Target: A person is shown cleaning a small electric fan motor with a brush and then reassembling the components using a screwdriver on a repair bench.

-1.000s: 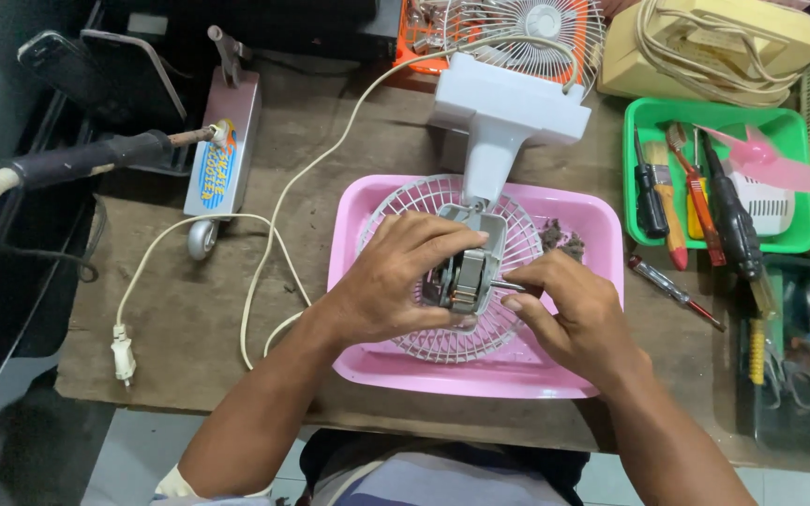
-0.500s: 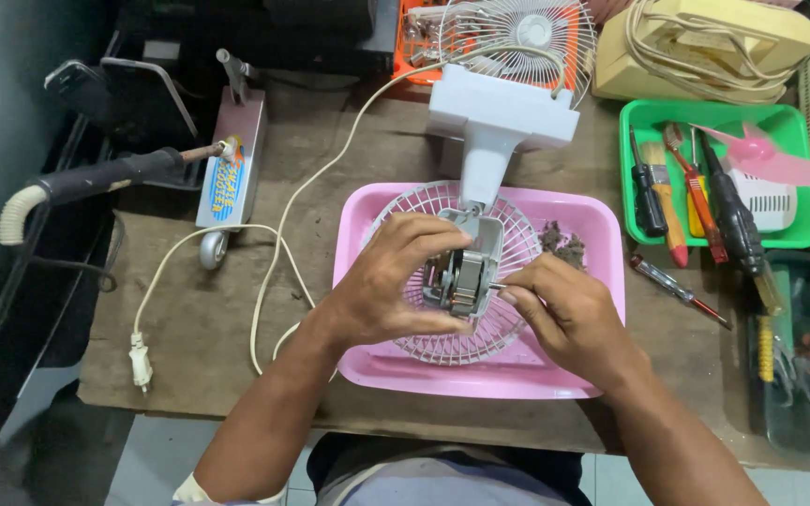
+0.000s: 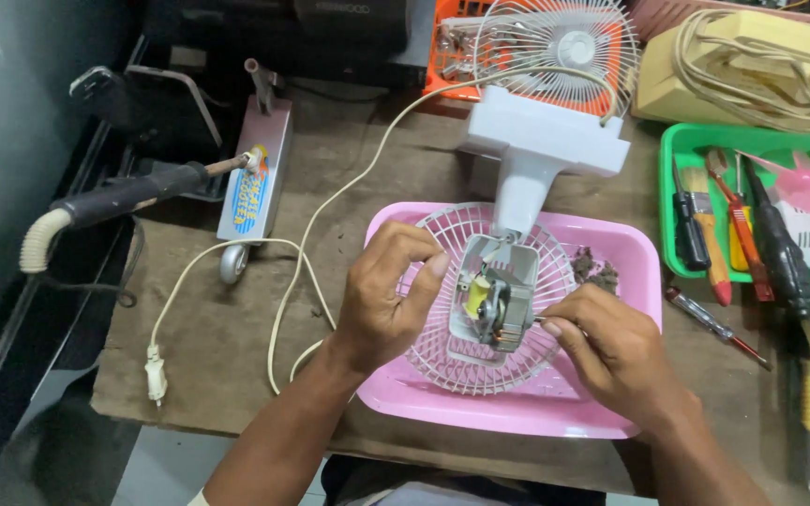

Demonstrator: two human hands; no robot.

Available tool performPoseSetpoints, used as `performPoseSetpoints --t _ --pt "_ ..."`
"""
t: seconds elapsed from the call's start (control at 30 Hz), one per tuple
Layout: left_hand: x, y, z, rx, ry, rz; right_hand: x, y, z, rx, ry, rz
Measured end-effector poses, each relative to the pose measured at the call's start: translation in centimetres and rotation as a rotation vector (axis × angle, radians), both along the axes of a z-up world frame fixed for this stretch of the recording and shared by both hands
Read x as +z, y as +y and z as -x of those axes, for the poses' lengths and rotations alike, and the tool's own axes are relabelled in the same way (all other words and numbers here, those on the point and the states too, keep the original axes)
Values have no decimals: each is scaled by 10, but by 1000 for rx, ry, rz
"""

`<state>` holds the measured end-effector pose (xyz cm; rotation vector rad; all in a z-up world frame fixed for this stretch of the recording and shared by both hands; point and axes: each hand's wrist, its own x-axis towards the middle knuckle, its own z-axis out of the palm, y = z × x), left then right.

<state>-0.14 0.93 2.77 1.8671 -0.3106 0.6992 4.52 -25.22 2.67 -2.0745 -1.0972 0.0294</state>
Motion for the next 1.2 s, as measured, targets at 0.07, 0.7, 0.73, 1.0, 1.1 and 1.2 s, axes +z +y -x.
performPoseSetpoints --t 0.07,0.7,0.73,1.0,1.1,1.2 --pt "1 1 1 15 6 -4 0 0 1 -8 16 12" --pt "-15 9 -3 -19 238 280 -11 -11 -18 -74 90 -41" --pt "-15 11 -2 -23 243 283 -10 -10 -20 -78 94 -38" --pt "-26 16 4 -62 542 486 -18 -21 -26 -264 36 -125" --pt "-32 20 2 -14 594 487 -57 -63 -21 -268 259 -120" --pt "-40 19 0 39 540 430 -31 -28 -17 -403 115 -207"
